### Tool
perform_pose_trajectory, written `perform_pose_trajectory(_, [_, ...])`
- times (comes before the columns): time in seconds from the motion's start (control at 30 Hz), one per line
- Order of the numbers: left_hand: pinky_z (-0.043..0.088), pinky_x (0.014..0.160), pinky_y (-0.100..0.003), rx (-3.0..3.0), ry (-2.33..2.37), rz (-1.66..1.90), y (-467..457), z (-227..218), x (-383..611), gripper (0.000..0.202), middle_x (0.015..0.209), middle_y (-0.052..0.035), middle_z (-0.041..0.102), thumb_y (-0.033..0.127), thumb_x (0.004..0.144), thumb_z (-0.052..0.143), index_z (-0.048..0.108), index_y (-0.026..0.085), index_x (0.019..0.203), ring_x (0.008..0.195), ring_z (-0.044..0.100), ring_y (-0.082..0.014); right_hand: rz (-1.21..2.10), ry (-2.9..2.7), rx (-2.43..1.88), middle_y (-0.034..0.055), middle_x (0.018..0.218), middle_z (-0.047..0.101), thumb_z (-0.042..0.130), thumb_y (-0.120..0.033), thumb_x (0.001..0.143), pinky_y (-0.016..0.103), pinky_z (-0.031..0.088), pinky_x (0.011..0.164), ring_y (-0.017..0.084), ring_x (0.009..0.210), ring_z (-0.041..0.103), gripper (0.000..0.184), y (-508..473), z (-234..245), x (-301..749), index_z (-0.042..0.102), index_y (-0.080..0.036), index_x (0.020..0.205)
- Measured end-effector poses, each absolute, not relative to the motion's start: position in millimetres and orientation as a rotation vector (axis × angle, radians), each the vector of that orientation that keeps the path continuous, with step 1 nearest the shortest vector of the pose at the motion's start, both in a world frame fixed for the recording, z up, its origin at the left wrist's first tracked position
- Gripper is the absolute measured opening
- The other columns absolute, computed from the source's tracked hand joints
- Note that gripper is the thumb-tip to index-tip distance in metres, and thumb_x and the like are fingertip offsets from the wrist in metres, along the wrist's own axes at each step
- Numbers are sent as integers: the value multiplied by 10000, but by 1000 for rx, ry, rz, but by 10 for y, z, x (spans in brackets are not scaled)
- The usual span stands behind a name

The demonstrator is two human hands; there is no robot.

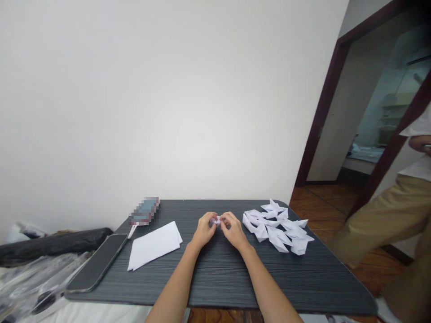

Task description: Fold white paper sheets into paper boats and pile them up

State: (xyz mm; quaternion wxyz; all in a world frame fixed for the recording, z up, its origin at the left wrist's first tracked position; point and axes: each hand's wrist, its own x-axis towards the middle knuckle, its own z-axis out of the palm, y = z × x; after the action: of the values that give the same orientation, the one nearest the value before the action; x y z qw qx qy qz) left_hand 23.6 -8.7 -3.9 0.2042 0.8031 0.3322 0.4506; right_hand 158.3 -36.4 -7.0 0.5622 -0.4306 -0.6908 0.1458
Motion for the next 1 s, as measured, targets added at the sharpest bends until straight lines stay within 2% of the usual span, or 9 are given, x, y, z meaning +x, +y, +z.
perform_pose_trajectory(0.1, [429, 723, -270, 2250, 987, 1281, -87, -33, 235, 151, 903, -51, 570, 94, 688, 439, 543, 156, 778, 801, 523, -139, 348, -1598, -1025, 30, 812, 492, 403, -181, 734, 223, 445, 544, 91, 561, 501, 135, -363, -72, 1586, 509, -176, 817])
perform_pose_trajectory(0.23, [428, 704, -261, 2246, 1020, 1321, -104, -20, 248, 178, 868, -48, 574, 103, 703, 427, 539, 159, 830, 769, 524, -132, 374, -1686, -1018, 53, 959, 477, 403, -160, 730, 222, 449, 553, 79, 570, 501, 296, -408, -45, 1573, 466, -201, 1016])
perform_pose_trajectory(0.3, [426, 708, -260, 2274, 999, 1320, -117, -13, 253, 199, 841, -44, 574, 99, 708, 423, 535, 163, 859, 770, 525, -132, 370, -1737, -998, 59, 991, 473, 401, -144, 729, 233, 454, 594, 87, 607, 511, 341, -431, -30, 1563, 453, -214, 1059])
perform_pose_trajectory(0.53, [388, 830, -303, 2378, 912, 1311, -113, -34, 235, 145, 995, -77, 542, 120, 736, 430, 540, 158, 822, 935, 498, -152, 312, -1754, -999, 43, 833, 510, 396, -122, 729, 267, 450, 663, 137, 722, 514, 176, -411, -57, 1577, 512, -184, 846])
perform_pose_trajectory(0.7, [364, 869, -338, 2392, 956, 1324, -71, -67, 208, 135, 1083, -88, 493, 140, 747, 436, 554, 159, 811, 997, 468, -170, 295, -1763, -989, 46, 841, 498, 394, -113, 730, 274, 448, 672, 144, 748, 506, 155, -404, -73, 1599, 497, -183, 821])
perform_pose_trajectory(0.87, [400, 809, -321, 2448, 935, 1212, -92, -32, 195, 203, 960, -78, 541, 144, 758, 424, 528, 173, 930, 902, 505, -160, 284, -1793, -983, 49, 855, 485, 388, -108, 720, 275, 441, 671, 138, 726, 499, 137, -416, -69, 1608, 484, -186, 780])
perform_pose_trajectory(1.0, [410, 780, -299, 2449, 908, 1221, -118, -6, 197, 203, 909, -69, 543, 172, 769, 420, 530, 174, 940, 859, 510, -151, 273, -1804, -984, 46, 853, 479, 378, -102, 716, 268, 432, 672, 131, 712, 495, 147, -426, -56, 1616, 479, -188, 779])
